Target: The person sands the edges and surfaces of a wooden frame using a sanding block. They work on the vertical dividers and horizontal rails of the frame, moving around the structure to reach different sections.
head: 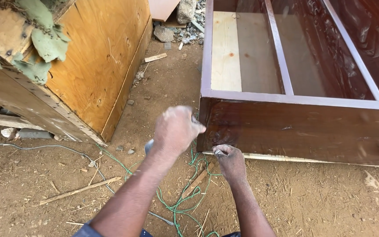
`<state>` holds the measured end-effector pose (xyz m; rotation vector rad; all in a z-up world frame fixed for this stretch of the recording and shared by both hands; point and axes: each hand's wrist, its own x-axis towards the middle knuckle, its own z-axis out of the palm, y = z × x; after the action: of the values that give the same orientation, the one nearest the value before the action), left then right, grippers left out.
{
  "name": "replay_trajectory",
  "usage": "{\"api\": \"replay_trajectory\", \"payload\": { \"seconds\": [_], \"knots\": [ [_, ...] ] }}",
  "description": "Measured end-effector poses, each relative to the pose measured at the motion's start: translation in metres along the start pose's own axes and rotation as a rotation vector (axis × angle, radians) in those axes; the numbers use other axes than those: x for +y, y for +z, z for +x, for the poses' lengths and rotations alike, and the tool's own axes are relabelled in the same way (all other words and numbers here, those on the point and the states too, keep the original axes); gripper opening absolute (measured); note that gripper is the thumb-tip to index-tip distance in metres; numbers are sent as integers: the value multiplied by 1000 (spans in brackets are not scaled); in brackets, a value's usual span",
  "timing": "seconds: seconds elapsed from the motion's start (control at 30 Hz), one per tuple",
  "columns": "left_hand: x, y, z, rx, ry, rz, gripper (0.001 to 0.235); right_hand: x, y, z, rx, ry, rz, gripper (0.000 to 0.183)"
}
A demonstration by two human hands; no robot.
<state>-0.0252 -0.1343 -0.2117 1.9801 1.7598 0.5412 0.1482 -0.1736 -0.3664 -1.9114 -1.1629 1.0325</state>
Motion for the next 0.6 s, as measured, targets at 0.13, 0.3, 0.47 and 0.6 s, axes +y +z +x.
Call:
{"api": "replay_trajectory", "payload": {
  "seconds": [0.13, 0.3, 0.47, 0.6],
  "knots": [
    [23, -43, 3, -88, -21, -46, 26, -5, -2, 5, 10, 5, 0, 18],
    [0, -23, 14, -189, -48, 8, 32, -4, 3, 6, 6, 27, -1, 17],
    [21, -52, 11, 1, 37, -195, 29, 3, 6, 15, 17, 12, 8, 14],
    [8, -40, 10, -54, -11, -235, 29, -6, 3, 10, 16, 9, 28, 14]
  ]
}}
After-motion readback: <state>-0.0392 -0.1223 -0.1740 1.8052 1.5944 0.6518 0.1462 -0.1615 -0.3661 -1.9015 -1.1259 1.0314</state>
